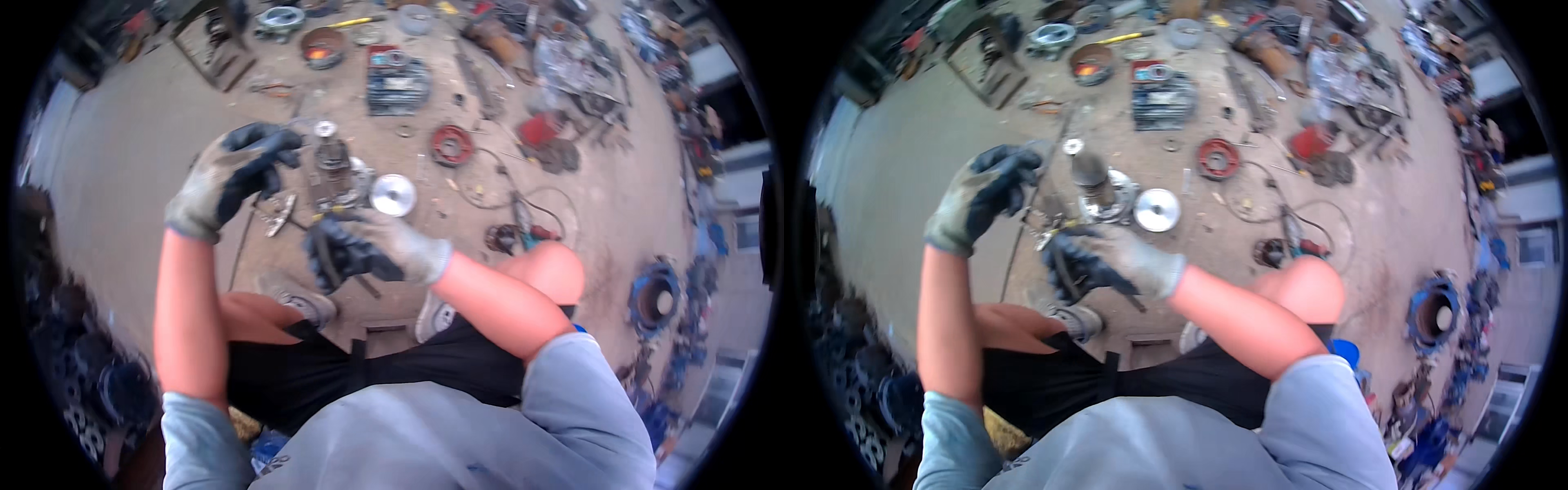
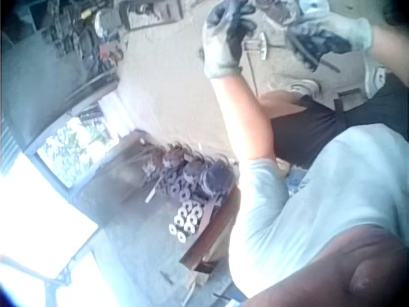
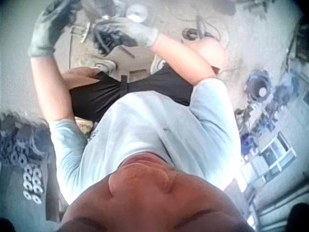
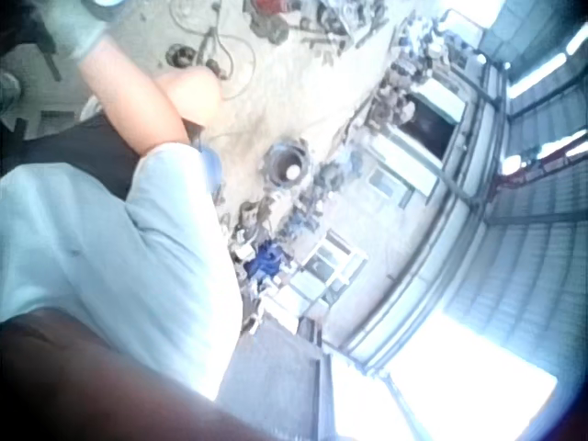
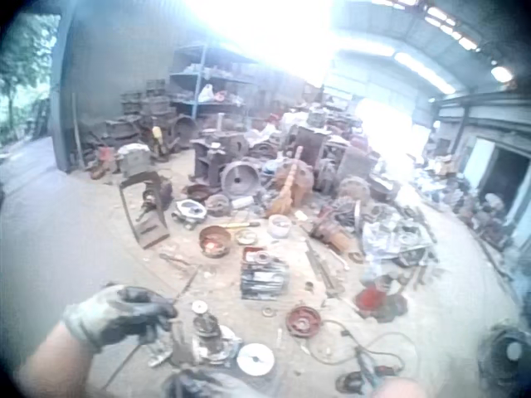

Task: The person sits cross-legged and uses pliers to remove a small metal clip from a cylindrical mechanical component. They then wipe the component with a rag and continue to manipulate it with their hands.

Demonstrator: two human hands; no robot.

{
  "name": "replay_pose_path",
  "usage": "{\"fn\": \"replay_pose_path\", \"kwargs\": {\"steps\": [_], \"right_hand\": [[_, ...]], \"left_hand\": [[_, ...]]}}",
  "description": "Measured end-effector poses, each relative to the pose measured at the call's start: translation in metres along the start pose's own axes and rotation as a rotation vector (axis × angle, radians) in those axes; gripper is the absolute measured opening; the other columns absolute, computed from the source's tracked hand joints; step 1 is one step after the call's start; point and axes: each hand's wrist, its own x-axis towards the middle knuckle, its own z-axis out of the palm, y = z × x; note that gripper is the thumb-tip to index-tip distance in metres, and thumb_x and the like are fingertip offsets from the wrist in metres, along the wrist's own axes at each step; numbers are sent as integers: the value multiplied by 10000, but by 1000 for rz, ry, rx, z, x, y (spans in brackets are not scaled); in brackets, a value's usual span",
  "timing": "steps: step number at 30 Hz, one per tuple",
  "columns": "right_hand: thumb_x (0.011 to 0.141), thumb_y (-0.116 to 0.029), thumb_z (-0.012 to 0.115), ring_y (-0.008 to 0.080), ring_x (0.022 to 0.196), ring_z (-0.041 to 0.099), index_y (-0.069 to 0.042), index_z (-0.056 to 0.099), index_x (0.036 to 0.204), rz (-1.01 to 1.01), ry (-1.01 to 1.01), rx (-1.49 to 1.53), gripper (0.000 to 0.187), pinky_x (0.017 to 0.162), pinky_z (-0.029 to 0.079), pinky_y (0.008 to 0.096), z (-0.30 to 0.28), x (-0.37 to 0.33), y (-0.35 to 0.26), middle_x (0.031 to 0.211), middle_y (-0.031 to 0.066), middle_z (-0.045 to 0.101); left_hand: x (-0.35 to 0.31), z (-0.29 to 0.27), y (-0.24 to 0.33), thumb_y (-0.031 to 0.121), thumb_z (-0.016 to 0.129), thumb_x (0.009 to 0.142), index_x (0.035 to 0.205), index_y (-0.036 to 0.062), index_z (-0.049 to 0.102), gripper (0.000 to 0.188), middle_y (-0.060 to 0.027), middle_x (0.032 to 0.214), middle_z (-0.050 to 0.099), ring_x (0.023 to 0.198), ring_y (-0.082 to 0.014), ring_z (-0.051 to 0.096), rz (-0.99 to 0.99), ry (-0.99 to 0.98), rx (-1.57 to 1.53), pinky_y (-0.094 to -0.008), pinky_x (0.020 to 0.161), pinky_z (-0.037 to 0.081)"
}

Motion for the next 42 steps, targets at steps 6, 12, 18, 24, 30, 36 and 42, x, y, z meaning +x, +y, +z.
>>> {"fn": "replay_pose_path", "kwargs": {"steps": [6, 12, 18, 24, 30, 36, 42], "right_hand": [[1113, -282, 538, 274, 977, 755, 12, 637, 1283, 87, -49, -65, 354, 790, 654, 426, 1, -8, 21, 1131, 137, 742], [1141, -305, 465, 264, 1095, 735, -30, 563, 1476, 173, -52, -302, 444, 854, 643, 414, 17, -28, 22, 1244, 143, 727], [1065, -149, 596, 198, 1087, 723, 4, 602, 1423, 237, -133, -507, 389, 927, 611, 346, 4, -50, 43, 1262, 138, 731], [1009, -28, 590, 172, 1124, 707, 17, 579, 1446, 398, 42, -665, 440, 869, 620, 323, -18, -66, 36, 1304, 120, 717], [981, -5, 612, 272, 1219, 691, 27, 493, 1527, 354, 12, -636, 559, 896, 614, 353, -1, -77, 34, 1395, 186, 659], [941, 45, 522, 235, 1131, 720, 25, 530, 1494, 387, -29, -517, 553, 892, 604, 340, -5, -84, 15, 1311, 147, 719], [910, -40, 607, 302, 1041, 730, -31, 638, 1360, 15, 368, -1588, 451, 902, 577, 404, -9, -86, 24, 1206, 167, 737]], "left_hand": [[-18, 13, -6, 172, 702, 1003, 1043, 28, 685, 150, -39, 841, 688, 608, -89, 581, -61, 78, 31, -221, 534, 445], [-38, 20, 4, 105, 725, 955, 951, 16, 708, 91, -71, 801, 711, 593, -122, 617, -98, 95, 101, -241, 544, 481], [-49, 36, -7, 111, 735, 959, 1006, -18, 730, 137, -74, 798, 721, 628, -120, 658, -213, -46, 100, -256, 558, 523], [-58, 62, -8, 80, 758, 917, 862, -15, 748, 110, -49, 691, 699, 584, -101, 647, -151, 21, 369, -256, 527, 496], [-59, 79, -21, 61, 752, 899, 854, -2, 735, 80, -42, 719, 700, 606, -94, 639, -99, 76, 387, -256, 540, 496], [-66, 90, -11, 26, 727, 904, 870, -6, 713, 48, -50, 723, 690, 633, -107, 631, 84, 27, 497, -269, 586, 507], [-63, 89, -16, 13, 705, 933, 879, -15, 713, 62, -50, 742, 695, 629, -100, 628, -64, 99, 283, -262, 573, 500]]}}
